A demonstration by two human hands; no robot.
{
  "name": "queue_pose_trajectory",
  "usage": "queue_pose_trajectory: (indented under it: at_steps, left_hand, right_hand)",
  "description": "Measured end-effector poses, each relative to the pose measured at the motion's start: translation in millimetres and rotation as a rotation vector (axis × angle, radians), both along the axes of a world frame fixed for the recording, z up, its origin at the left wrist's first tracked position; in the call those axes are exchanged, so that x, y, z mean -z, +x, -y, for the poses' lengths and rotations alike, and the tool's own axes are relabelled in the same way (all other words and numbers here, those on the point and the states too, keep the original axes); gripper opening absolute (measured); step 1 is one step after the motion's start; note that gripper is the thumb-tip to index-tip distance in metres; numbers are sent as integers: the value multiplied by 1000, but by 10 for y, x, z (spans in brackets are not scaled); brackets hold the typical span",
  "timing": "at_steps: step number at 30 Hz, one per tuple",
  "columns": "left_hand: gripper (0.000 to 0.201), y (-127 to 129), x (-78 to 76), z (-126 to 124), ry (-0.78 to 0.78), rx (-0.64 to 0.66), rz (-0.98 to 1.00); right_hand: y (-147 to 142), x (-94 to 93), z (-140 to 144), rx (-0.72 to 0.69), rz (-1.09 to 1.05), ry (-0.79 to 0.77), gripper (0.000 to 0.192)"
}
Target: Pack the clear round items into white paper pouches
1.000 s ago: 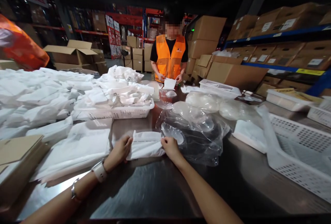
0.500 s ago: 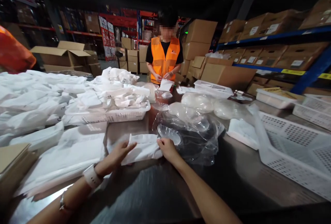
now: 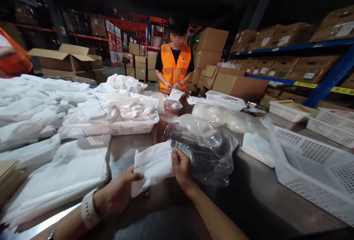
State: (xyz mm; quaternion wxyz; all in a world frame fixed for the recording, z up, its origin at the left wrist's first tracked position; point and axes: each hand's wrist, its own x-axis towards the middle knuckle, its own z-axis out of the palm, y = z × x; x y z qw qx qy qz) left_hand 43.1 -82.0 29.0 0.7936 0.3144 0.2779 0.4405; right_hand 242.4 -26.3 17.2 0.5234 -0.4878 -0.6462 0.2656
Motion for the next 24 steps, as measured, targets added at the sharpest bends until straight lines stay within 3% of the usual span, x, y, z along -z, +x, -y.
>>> queue_pose_trajectory:
  at_steps: [2, 7, 13, 16, 18, 20, 21, 22, 24]
  left_hand:
    - [45, 24, 26, 27, -58, 2, 12]
    - [51, 55, 52, 72, -99, -103, 28]
    - [52, 35, 10, 58, -181, -127, 30]
    - [52, 30, 42, 24, -231, -222, -22]
    - [53, 40, 89, 5, -210, -278, -51]
    - [55, 65, 141, -6, -129, -303, -49]
    - [55, 79, 161, -7, -81, -307, -35]
    - [55, 94, 175, -8, -45, -301, -16]
    - [54, 112, 178, -12, -9, -242, 39]
  right_hand:
    - [-8, -23, 46, -51, 34, -4, 48]
    - [6, -100, 133, -160, 25, -44, 50]
    - [16, -139, 143, -315, -65, -242, 54]
    - [19, -59, 89, -336, -103, -333, 47]
    - [25, -9, 80, -179, -152, -195, 37]
    - [24, 18, 115, 20, -129, 65, 34]
    - [18, 24, 146, 51, -74, 169, 37]
    - [8, 30, 181, 29, -8, 228, 43]
    - [-14, 47, 246, -115, 85, 176, 61]
